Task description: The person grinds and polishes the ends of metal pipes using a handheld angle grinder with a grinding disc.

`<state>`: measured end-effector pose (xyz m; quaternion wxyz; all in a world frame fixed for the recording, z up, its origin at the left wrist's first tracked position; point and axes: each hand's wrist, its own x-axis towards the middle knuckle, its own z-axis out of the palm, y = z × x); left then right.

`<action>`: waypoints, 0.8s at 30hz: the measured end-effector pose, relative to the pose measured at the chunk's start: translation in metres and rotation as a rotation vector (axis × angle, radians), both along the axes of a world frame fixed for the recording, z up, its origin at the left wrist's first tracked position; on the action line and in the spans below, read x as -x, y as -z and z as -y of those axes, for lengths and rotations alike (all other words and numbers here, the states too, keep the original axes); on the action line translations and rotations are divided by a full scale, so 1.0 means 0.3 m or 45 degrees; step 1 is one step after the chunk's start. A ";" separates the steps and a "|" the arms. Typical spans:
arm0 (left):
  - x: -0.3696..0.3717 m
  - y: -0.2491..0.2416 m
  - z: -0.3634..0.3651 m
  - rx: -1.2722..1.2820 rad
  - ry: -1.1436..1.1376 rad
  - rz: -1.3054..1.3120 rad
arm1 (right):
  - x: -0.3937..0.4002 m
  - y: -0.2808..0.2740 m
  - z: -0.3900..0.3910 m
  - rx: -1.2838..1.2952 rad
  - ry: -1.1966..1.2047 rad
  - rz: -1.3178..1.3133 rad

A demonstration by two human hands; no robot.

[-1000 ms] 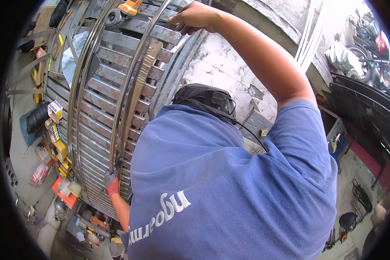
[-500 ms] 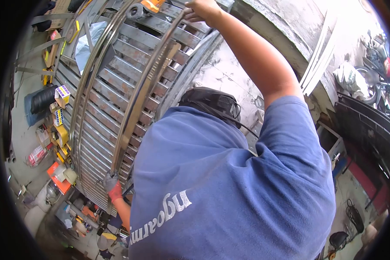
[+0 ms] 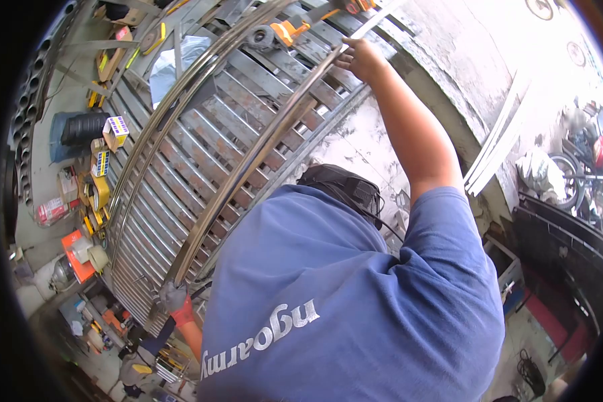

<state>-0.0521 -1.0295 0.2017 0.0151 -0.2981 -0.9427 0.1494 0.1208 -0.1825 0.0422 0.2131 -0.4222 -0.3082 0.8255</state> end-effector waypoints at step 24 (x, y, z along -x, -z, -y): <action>0.119 -0.078 -0.545 -0.672 0.290 0.451 | 0.198 -0.492 1.121 -0.041 -0.661 -0.222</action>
